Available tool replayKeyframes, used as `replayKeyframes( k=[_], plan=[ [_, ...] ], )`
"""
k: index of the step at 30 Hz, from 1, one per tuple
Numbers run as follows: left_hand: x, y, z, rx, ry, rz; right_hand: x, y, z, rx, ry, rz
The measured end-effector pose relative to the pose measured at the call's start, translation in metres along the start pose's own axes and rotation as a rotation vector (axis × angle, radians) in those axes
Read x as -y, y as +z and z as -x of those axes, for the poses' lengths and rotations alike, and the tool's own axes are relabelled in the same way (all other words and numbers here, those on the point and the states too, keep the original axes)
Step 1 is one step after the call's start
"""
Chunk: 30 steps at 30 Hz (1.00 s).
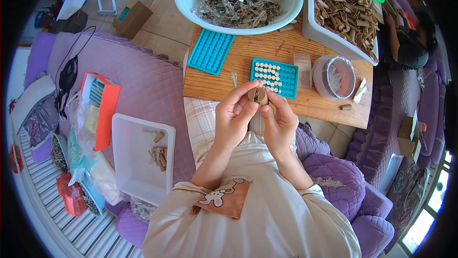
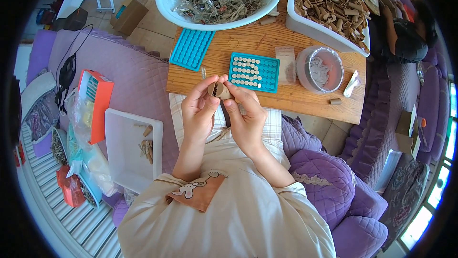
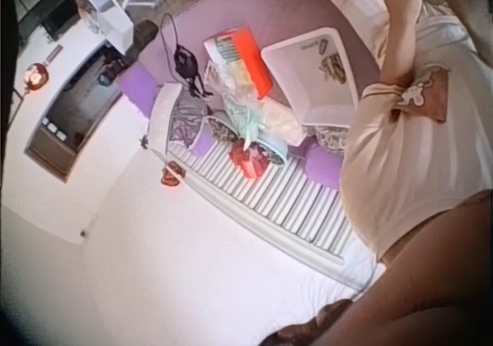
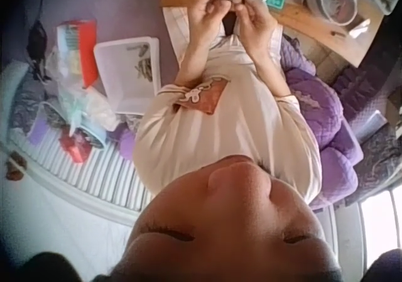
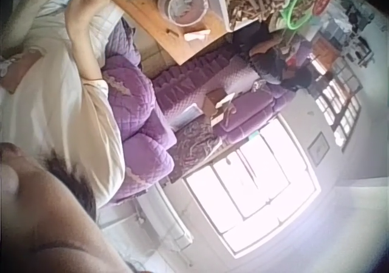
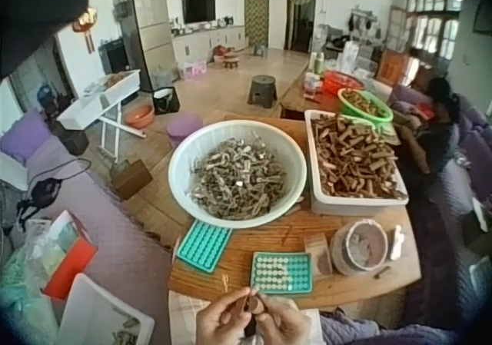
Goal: The person sorts small components by hand, placing them into a blue grid tray.
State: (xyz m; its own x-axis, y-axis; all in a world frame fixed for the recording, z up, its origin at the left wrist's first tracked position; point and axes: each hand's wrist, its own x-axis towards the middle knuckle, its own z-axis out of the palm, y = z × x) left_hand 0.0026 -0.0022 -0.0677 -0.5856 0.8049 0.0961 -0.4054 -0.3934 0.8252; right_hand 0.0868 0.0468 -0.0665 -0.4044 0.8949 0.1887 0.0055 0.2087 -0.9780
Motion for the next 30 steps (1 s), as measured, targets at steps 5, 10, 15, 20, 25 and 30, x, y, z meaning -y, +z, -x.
replayKeyframes(
  k=[5,10,15,20,25,30],
  plan=[
    [-0.002,0.004,0.0,-0.005,-0.016,-0.092,-0.005,0.0,0.002,-0.025,-0.009,0.028],
    [0.0,0.008,0.0,0.036,-0.058,-0.157,-0.006,-0.003,0.002,-0.059,-0.07,0.119],
    [0.003,0.011,0.002,-0.007,-0.041,-0.148,-0.007,-0.004,0.002,-0.043,-0.067,0.158],
    [0.004,0.011,0.002,-0.033,-0.035,-0.252,-0.005,-0.008,-0.007,0.081,-0.091,0.19],
    [0.008,0.004,0.002,0.053,0.033,-0.138,0.012,-0.008,-0.011,0.318,-0.046,0.382],
    [0.018,0.004,-0.003,0.013,-0.051,0.218,0.007,0.004,-0.008,0.228,-0.096,0.3]
  ],
)
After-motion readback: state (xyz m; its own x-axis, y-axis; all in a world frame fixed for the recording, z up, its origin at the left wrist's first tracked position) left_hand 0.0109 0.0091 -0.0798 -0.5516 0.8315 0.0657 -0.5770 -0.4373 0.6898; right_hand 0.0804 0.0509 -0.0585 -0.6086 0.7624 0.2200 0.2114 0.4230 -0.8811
